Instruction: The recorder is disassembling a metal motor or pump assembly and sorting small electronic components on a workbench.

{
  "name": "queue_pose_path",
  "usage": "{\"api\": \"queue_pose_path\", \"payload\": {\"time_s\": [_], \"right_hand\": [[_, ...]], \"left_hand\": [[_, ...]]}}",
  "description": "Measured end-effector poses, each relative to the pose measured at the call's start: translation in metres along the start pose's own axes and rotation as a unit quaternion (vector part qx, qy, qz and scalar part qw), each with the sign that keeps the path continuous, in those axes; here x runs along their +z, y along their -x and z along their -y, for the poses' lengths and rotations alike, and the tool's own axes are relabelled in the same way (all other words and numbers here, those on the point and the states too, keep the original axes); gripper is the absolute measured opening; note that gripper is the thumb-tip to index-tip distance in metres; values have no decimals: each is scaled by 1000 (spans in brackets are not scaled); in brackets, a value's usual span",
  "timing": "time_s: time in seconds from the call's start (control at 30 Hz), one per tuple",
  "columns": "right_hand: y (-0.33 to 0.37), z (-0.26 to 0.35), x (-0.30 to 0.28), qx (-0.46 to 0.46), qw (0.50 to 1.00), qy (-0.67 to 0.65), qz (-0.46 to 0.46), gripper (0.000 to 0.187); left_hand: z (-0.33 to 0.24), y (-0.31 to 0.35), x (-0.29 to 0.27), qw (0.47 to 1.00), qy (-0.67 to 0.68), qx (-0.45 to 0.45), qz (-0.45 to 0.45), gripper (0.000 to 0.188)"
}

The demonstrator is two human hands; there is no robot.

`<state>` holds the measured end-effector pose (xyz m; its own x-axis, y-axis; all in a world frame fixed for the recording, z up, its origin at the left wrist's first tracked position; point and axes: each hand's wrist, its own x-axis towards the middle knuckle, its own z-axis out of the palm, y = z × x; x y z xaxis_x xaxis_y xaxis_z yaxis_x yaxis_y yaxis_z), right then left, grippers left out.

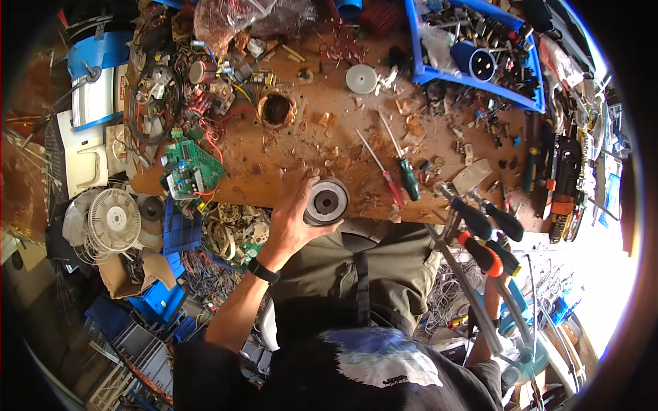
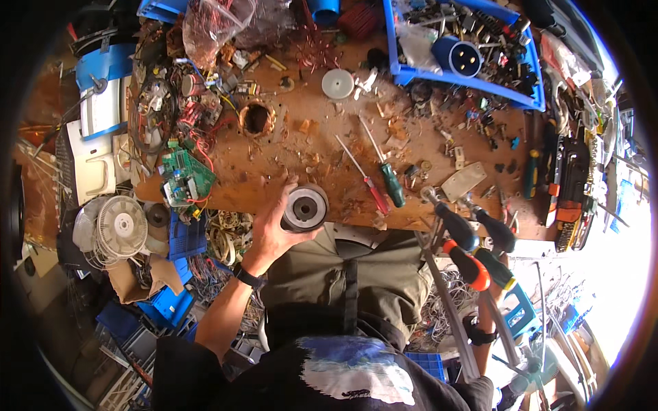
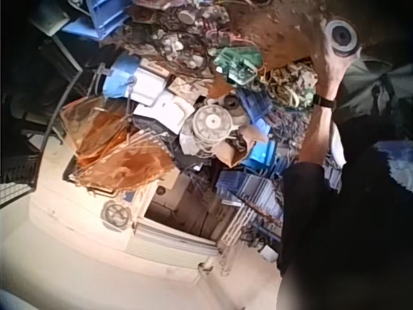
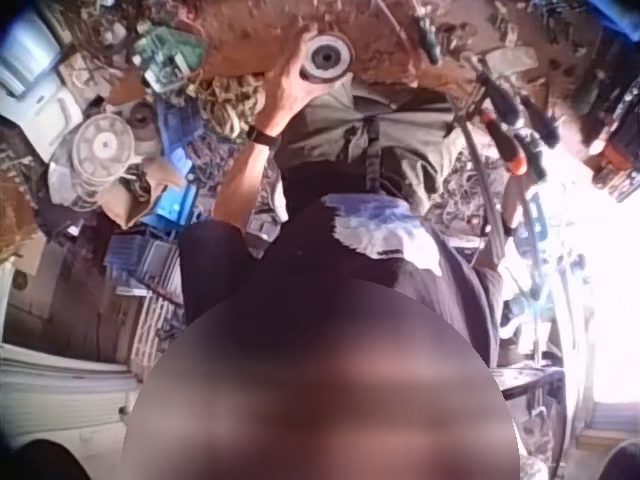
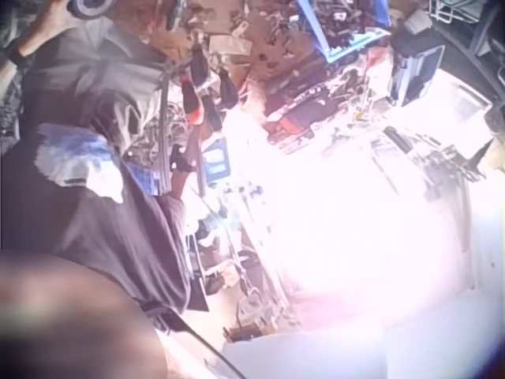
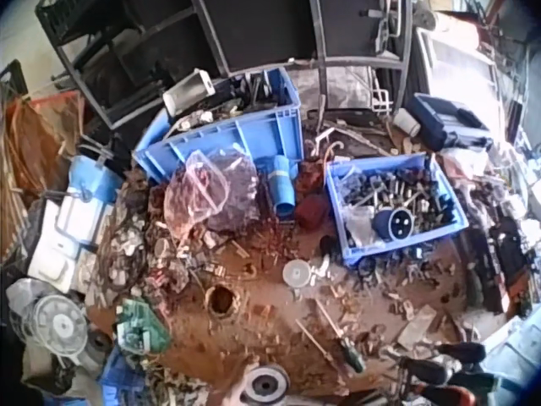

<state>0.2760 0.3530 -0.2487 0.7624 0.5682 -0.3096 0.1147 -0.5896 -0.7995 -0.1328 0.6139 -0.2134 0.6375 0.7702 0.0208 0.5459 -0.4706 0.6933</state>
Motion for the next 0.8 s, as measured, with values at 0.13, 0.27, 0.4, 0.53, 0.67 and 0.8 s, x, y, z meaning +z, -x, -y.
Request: {"api": "queue_pose_path", "payload": {"time_s": [0.13, 0.27, 0.4, 0.53, 0.67, 0.8], "right_hand": [[53, -43, -33, -32, 999, -21, 7, 27], [26, -75, -48, -67, 997, -42, -10, 28], [40, -104, -49, -106, 991, -67, -42, 29], [55, -105, -32, -142, 977, -73, -140, 24], [101, -118, -40, -47, 998, -20, -48, 31], [159, -154, -38, -89, 987, 130, -37, 36]], "left_hand": [[10, 6, 2, 994, -62, 58, -67, 96], [28, 18, 10, 989, -49, 89, -105, 101], [42, 23, 12, 980, -45, 122, -154, 104], [50, 25, 17, 976, 93, 66, -185, 89], [55, 18, 23, 970, 115, 56, -205, 81], [66, 9, 31, 956, 70, 120, -256, 86]]}}
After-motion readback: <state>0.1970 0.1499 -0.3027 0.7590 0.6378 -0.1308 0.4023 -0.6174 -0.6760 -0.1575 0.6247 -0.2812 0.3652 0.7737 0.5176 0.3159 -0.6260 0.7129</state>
